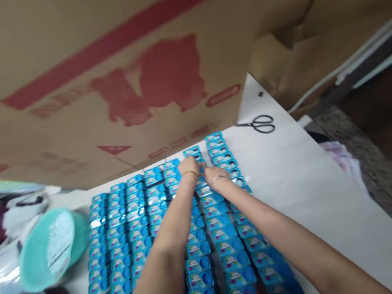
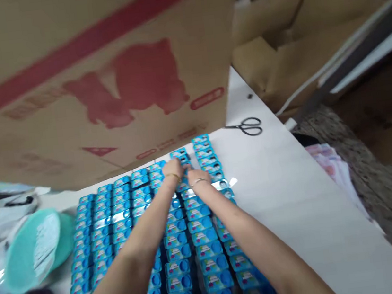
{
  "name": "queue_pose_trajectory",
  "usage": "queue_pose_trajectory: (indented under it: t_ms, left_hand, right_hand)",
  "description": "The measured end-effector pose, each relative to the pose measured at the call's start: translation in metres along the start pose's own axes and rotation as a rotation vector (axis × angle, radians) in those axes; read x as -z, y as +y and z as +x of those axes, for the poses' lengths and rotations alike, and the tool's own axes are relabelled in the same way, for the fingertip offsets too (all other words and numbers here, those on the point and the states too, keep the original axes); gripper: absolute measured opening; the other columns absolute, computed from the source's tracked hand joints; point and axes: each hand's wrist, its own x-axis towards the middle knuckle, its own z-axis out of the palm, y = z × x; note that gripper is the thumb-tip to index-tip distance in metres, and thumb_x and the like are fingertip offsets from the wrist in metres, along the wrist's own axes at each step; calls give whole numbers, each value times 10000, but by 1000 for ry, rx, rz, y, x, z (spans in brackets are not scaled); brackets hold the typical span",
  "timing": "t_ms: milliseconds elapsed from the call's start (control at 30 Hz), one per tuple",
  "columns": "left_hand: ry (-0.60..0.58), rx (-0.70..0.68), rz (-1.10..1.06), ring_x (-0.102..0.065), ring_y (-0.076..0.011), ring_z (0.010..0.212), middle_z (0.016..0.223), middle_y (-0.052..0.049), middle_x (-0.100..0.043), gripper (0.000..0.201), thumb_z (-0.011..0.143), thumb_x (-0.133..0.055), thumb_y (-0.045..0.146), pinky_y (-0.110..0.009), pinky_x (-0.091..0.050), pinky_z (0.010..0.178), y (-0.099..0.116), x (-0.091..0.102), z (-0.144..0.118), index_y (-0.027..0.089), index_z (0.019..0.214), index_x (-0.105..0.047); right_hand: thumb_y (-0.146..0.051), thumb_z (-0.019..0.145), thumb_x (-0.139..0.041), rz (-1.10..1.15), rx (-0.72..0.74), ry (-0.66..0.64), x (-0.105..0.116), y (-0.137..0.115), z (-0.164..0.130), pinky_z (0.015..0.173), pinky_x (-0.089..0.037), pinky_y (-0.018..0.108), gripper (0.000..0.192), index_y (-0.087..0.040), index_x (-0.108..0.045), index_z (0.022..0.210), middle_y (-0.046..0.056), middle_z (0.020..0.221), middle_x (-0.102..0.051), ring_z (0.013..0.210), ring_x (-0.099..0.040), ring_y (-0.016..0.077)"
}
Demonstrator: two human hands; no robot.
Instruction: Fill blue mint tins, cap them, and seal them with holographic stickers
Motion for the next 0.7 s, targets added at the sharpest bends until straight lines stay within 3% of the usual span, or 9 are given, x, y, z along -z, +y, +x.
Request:
queue_pose_trajectory:
  t_ms: [100, 167, 267, 333, 400, 467, 533, 633, 700]
  left_hand:
    - [153, -130, -359, -654, -234, 935, 1003, -135, -691, 330, 820, -648, 398, -320, -503, 799, -43, -27, -54, 149, 1037, -643]
    - [308, -204, -632, -643, -183, 843, 940, -86, -684, 364, 816, -653, 404, -299, -509, 783, -100, -51, -98, 163, 1087, -619]
    - [584, -47, -872, -628, -153, 797, 907, -58, -661, 369, 819, -635, 385, -290, -514, 764, -227, -76, -184, 176, 1120, -594]
    - [758, 235, -903, -627, -153, 779, 891, -57, -650, 386, 816, -620, 374, -301, -520, 754, -329, -83, -251, 168, 1139, -574]
    - [869, 572, -846, -632, -178, 790, 908, -79, -641, 428, 819, -590, 370, -331, -530, 745, -434, -86, -315, 135, 1174, -540]
    - [854, 821, -710, -641, -219, 863, 971, -105, -638, 537, 792, -617, 372, -372, -530, 792, -532, -91, -366, 112, 1244, -492]
    - [695, 962, -578, -625, -278, 1018, 1083, -160, -625, 657, 755, -666, 388, -407, -501, 891, -614, -98, -400, 78, 1293, -454]
    - [403, 991, -425, -506, -333, 1240, 1316, -229, -499, 917, 686, -738, 448, -411, -439, 999, -700, -114, -421, 76, 1411, -318]
    - [189, 954, -381, -466, -345, 1287, 1437, -245, -364, 1073, 634, -777, 469, -407, -423, 1019, -740, -125, -419, 116, 1471, -205]
  right_hand:
    - [-310, 964, -359, -100, -37, 31, -22, 1, -35, 785, -507, 451, 595, -132, -214, 1513, 229, 1063, -689, 951, -685, 319]
    - [-384, 960, -347, -113, 41, 137, -54, 0, -55, 742, -513, 448, 650, -117, -162, 1523, 249, 1112, -657, 912, -685, 333]
    - [-422, 931, -385, -50, 318, 239, -118, -29, -84, 749, -519, 439, 625, -105, -331, 1467, 250, 1169, -609, 935, -660, 335]
    - [-422, 894, -448, 106, 514, 178, -164, -74, -109, 809, -518, 429, 547, -121, -506, 1347, 209, 1109, -629, 977, -638, 318]
    - [-440, 844, -514, 335, 660, 42, -208, -138, -137, 856, -511, 415, 488, -140, -611, 1216, 160, 1011, -654, 970, -628, 289]
    - [-465, 803, -562, 581, 710, -168, -252, -214, -161, 802, -531, 382, 448, -170, -658, 1126, 102, 902, -664, 859, -637, 240]
    - [-476, 734, -652, 799, 661, -405, -296, -298, -178, 710, -539, 338, 418, -201, -686, 1047, 56, 858, -663, 757, -625, 194]
    - [-452, 646, -748, 1032, 434, -738, -366, -421, -187, 566, -516, 292, 403, -210, -696, 963, 24, 839, -658, 649, -603, 154]
    - [-414, 631, -776, 1070, 345, -780, -412, -491, -181, 609, -514, 282, 369, -207, -692, 925, 5, 771, -657, 686, -612, 156]
